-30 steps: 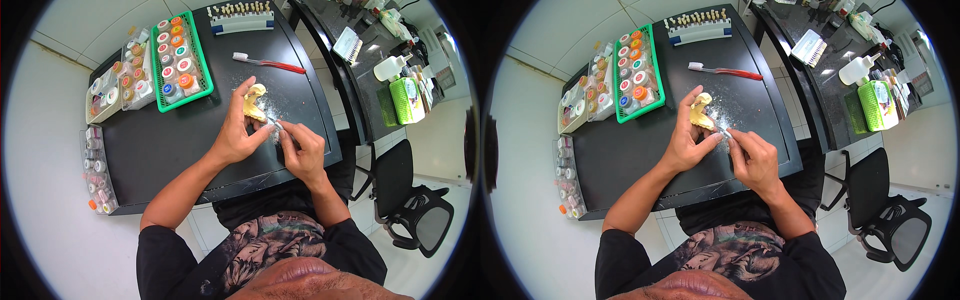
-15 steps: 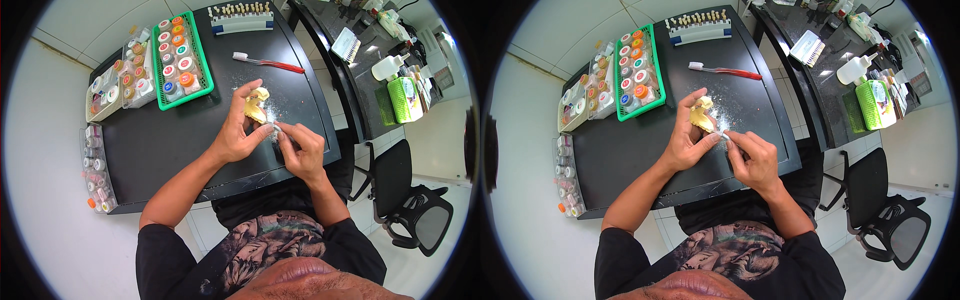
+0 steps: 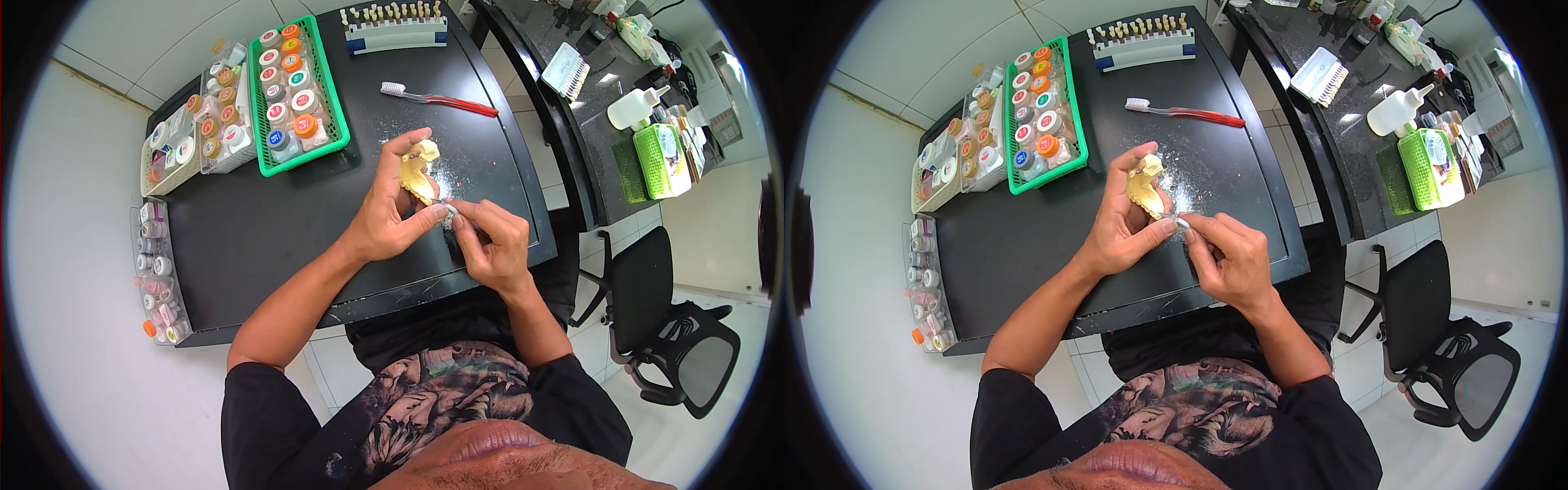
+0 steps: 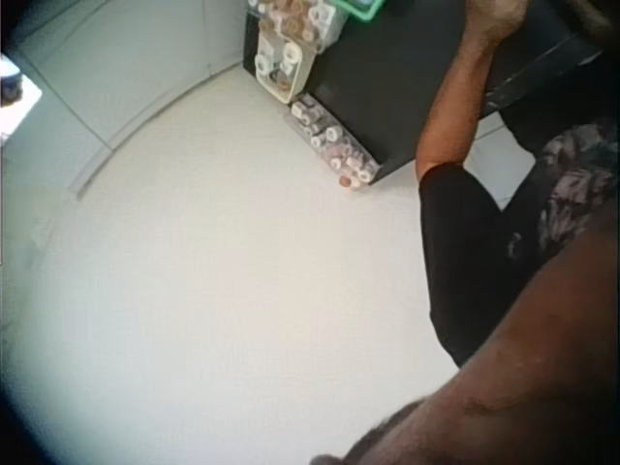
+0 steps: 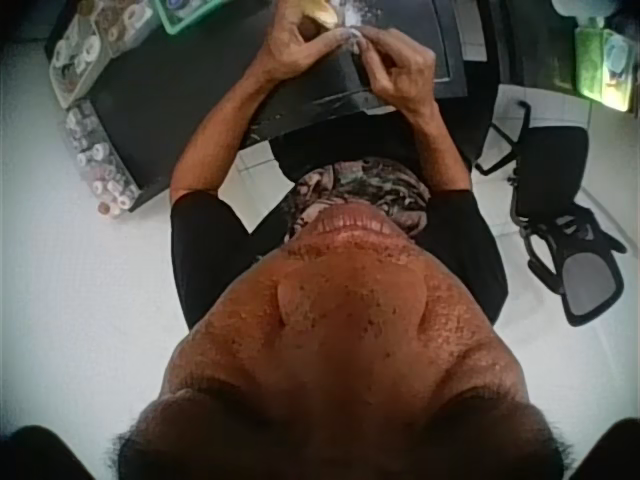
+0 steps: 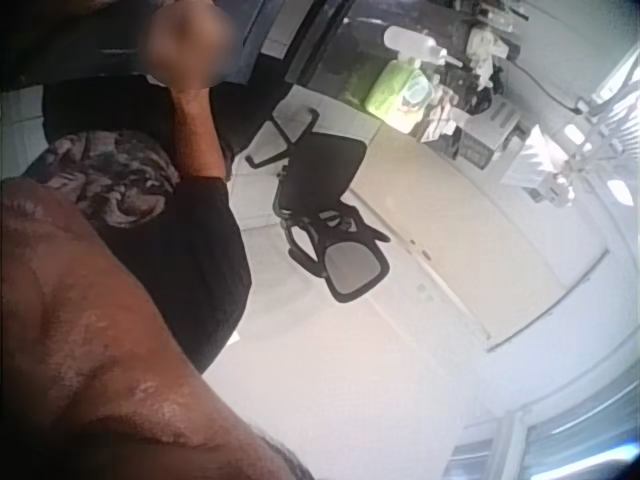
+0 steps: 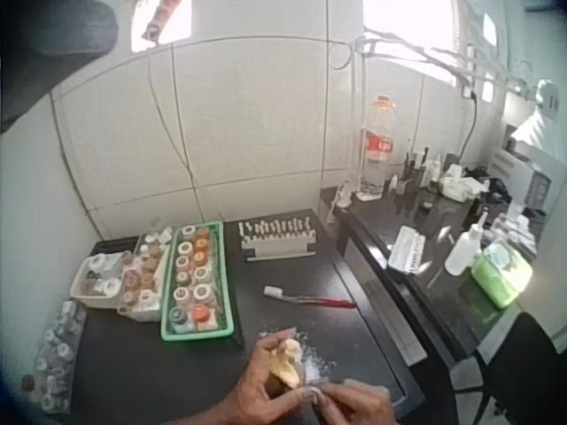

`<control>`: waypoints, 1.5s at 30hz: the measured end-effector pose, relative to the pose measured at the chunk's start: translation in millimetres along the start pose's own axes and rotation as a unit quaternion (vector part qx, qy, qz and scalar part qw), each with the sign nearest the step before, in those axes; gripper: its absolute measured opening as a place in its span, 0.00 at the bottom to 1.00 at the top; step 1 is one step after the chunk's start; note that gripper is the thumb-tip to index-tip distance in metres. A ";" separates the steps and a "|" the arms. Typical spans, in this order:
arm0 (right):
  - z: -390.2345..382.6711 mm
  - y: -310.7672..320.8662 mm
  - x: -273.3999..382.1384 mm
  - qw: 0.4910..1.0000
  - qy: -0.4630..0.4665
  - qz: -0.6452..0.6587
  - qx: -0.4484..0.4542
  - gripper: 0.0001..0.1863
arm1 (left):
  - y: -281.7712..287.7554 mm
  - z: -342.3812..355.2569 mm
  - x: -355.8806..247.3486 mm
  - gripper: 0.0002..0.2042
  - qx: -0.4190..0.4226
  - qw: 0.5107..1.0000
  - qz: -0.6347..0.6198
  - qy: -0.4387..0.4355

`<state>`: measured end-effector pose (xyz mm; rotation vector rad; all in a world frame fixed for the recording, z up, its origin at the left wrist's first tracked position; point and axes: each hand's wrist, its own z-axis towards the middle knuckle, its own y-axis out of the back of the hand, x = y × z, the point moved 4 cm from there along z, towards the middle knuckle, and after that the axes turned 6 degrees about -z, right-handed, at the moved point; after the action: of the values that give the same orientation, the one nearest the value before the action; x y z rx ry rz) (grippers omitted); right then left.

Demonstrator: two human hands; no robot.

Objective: The person holds a dental mold and applies colored powders from a tray using a thin brush. They then use a small metal tool to refine the surface of the mold while at a laboratory bench.

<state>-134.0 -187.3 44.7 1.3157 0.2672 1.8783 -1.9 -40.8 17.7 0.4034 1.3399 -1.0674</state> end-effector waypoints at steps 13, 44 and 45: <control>0.9 1.0 1.1 1.000 0.011 0.009 0.016 0.12 | -0.9 -1.2 -0.9 0.48 0.020 1.000 -0.008 -0.005; 0.8 -0.6 2.0 0.999 -0.003 -0.039 0.013 0.14 | 1.6 -5.1 -2.5 0.43 0.003 0.986 0.162 -0.037; 1.0 -0.3 2.6 0.999 -0.003 -0.039 0.013 0.14 | 2.1 -5.1 -1.2 0.43 -0.001 0.989 0.144 -0.027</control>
<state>-133.3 -185.5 46.7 1.3092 0.3360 1.8108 -3.0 -35.3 16.8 0.5459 1.1919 -0.8304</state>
